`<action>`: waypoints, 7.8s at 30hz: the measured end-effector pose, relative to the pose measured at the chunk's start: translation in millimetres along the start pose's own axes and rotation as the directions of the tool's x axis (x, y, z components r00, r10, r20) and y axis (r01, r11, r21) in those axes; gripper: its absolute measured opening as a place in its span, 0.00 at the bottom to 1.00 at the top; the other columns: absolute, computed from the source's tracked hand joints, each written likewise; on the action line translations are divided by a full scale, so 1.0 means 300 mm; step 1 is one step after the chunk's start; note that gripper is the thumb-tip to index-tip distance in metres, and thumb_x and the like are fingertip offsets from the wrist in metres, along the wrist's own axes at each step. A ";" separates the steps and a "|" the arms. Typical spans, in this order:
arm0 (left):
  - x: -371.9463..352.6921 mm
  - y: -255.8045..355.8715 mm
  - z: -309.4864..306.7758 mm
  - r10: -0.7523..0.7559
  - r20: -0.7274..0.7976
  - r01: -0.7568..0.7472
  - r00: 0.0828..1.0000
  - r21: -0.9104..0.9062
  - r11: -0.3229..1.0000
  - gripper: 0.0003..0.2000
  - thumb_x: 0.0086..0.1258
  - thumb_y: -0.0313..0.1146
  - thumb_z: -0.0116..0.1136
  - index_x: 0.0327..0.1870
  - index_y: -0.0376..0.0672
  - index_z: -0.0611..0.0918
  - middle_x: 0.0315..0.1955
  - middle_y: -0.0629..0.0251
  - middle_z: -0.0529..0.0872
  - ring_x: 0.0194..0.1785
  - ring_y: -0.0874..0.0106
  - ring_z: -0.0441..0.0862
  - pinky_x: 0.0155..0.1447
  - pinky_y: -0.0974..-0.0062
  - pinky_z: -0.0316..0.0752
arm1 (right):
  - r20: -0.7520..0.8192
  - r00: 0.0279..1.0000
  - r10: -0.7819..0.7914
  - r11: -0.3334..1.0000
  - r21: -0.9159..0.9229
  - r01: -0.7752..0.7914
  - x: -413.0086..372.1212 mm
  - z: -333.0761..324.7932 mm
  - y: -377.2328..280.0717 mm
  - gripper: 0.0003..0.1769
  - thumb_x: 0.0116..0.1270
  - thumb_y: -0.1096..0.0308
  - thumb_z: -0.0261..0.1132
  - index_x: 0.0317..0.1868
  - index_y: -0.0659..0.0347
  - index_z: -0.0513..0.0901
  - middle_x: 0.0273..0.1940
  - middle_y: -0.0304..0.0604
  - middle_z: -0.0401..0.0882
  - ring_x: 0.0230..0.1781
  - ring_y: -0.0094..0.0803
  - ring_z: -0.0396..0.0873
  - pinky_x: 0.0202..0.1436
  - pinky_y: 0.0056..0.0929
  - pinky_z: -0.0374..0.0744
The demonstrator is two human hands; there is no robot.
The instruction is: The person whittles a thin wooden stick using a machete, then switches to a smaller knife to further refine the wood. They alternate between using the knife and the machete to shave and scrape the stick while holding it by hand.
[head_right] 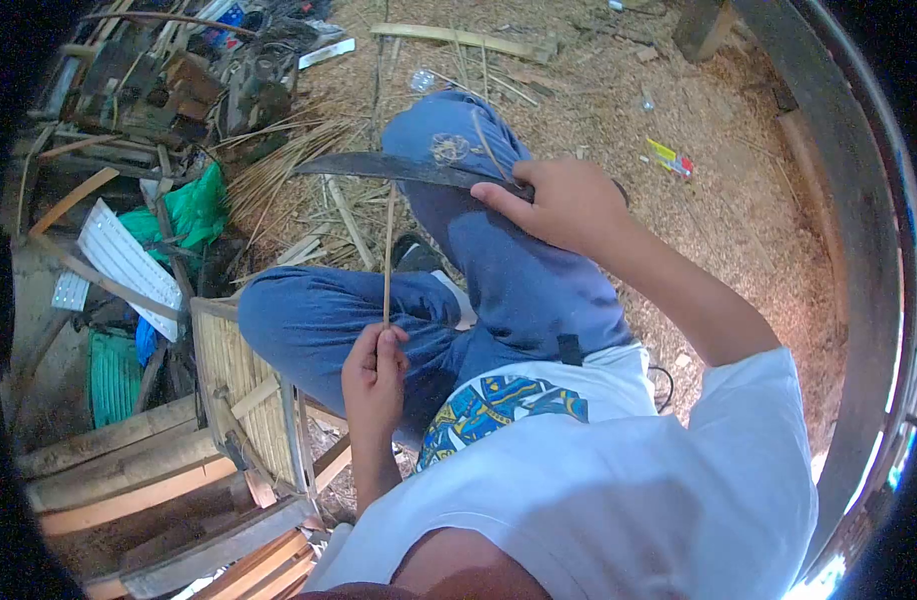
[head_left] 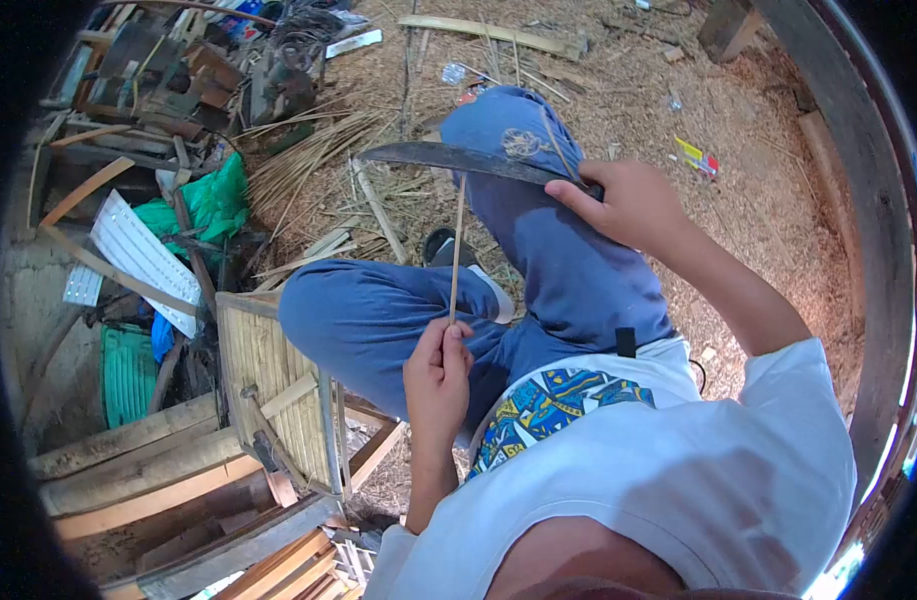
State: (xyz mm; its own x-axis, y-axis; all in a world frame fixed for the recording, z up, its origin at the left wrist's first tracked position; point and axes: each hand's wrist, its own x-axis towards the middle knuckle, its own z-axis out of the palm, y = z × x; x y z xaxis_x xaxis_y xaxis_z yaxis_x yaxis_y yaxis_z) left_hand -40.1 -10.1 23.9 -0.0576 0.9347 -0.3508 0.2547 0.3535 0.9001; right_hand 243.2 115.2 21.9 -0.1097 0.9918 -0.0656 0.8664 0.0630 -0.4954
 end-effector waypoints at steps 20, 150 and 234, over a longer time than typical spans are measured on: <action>0.509 0.441 -0.081 0.312 0.131 -0.196 0.941 -0.540 0.819 0.09 0.86 0.38 0.49 0.47 0.43 0.77 0.21 0.77 0.69 0.18 0.86 0.59 0.20 0.84 0.56 | 0.097 0.986 -0.133 0.370 0.928 -0.042 0.421 -0.278 -0.388 0.18 0.68 0.52 0.74 0.38 0.58 0.84 0.20 0.25 0.69 0.15 0.15 0.66 0.19 0.22 0.65; 0.533 0.294 0.078 0.186 0.187 -0.035 0.965 -0.606 0.795 0.10 0.88 0.45 0.46 0.47 0.50 0.74 0.21 0.81 0.61 0.18 0.87 0.52 0.20 0.81 0.45 | -0.302 0.758 -0.578 0.816 -0.208 0.539 0.451 -0.134 -0.154 0.34 0.67 0.30 0.65 0.26 0.56 0.83 0.19 0.48 0.80 0.21 0.50 0.83 0.25 0.45 0.80; 0.775 0.307 0.007 0.500 -0.112 -0.512 0.859 -0.124 0.850 0.21 0.73 0.25 0.68 0.64 0.38 0.77 0.54 0.59 0.85 0.50 0.75 0.83 0.56 0.76 0.81 | 0.426 0.859 0.285 0.142 0.867 -0.478 0.289 0.596 0.130 0.13 0.72 0.57 0.70 0.40 0.58 0.81 0.20 0.30 0.69 0.13 0.19 0.65 0.16 0.23 0.64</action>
State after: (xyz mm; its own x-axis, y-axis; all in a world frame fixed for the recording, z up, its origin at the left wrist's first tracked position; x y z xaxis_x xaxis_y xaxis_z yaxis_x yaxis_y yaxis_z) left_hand -28.0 239.7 24.8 -0.0306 0.9835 0.1781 0.1260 -0.1729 0.9768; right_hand 180.3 183.7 -157.8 -0.0551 0.8220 -0.5668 -0.2470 -0.5612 -0.7900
